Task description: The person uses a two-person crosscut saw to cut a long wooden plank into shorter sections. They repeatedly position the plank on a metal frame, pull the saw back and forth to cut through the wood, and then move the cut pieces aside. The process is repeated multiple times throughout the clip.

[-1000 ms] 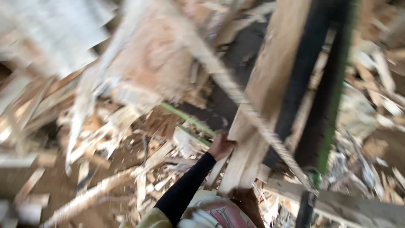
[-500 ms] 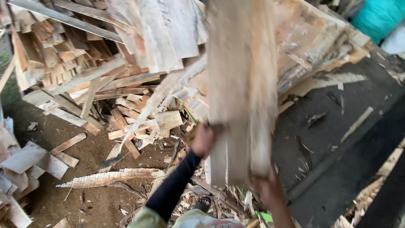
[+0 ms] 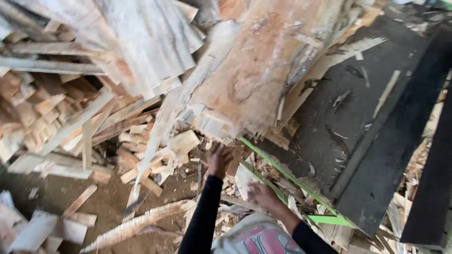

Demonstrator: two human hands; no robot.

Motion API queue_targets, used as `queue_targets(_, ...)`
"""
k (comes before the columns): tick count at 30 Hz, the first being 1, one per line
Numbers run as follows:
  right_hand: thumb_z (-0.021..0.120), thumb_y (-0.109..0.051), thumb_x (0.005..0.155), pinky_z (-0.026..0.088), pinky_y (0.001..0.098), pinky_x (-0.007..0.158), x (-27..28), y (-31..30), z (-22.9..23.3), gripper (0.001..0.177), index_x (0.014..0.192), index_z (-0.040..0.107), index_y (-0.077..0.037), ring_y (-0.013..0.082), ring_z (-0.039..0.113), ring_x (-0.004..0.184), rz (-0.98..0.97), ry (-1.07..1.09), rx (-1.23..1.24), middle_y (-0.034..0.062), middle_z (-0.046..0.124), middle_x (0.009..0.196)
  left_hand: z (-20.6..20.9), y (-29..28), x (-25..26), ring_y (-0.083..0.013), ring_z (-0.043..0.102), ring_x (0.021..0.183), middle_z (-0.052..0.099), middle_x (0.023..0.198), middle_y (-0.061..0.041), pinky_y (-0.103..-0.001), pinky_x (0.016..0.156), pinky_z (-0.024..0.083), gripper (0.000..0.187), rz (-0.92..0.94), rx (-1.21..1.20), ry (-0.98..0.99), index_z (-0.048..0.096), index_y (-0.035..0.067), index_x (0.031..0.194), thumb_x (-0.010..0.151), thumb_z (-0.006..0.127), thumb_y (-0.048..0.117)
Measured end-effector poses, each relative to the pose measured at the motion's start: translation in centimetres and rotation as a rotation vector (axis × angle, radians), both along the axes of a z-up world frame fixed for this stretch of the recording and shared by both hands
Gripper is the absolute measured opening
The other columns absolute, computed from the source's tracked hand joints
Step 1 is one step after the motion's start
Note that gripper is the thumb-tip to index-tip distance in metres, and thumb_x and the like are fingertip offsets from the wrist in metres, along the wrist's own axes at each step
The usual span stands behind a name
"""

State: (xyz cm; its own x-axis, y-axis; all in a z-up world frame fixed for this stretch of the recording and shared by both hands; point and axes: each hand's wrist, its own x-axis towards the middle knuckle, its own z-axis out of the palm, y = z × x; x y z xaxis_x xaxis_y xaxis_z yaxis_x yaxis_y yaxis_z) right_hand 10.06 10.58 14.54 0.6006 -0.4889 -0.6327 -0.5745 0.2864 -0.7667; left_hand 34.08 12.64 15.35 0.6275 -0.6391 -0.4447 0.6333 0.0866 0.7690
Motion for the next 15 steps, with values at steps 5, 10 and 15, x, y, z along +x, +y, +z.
queue_targets(5,0.072,-0.007,0.093,0.056,0.0292,0.067,-6.8,0.4,-8.3,0.041,0.132,0.064,0.001,0.0162,0.067,0.082,-0.156,-0.214,0.200,0.0135,0.075,0.113,0.5,-5.5,-3.3,-0.0298,0.072,0.100,0.067,0.120,-0.011,-0.043,0.085,0.062,0.056,-0.151,-0.036,0.155,0.042,0.007,0.149,0.097,0.059,0.019)
queue_targets(10,0.071,-0.012,0.094,0.061,0.0272,0.074,-8.9,-0.9,-9.1,0.042,0.134,0.063,-0.002,0.0180,0.072,0.096,-0.138,-0.245,0.052,0.0162,0.076,0.121,-2.9,-11.5,-3.1,-0.0243,0.065,0.084,0.064,0.097,-0.009,-0.042,0.071,0.057,0.034,-0.118,-0.059,0.161,0.054,0.008,0.131,0.098,0.060,0.015)
queue_targets(15,0.071,-0.018,0.091,0.069,0.0362,0.083,-9.8,0.2,-6.3,0.047,0.137,0.061,-0.009,0.0261,0.078,0.103,-0.302,-0.021,0.112,0.0179,0.070,0.128,-6.0,-12.5,-2.5,-0.0200,0.055,0.066,0.052,0.077,-0.004,-0.043,0.059,0.051,0.017,-0.008,-0.158,0.288,0.053,0.007,0.087,0.100,0.060,0.015)
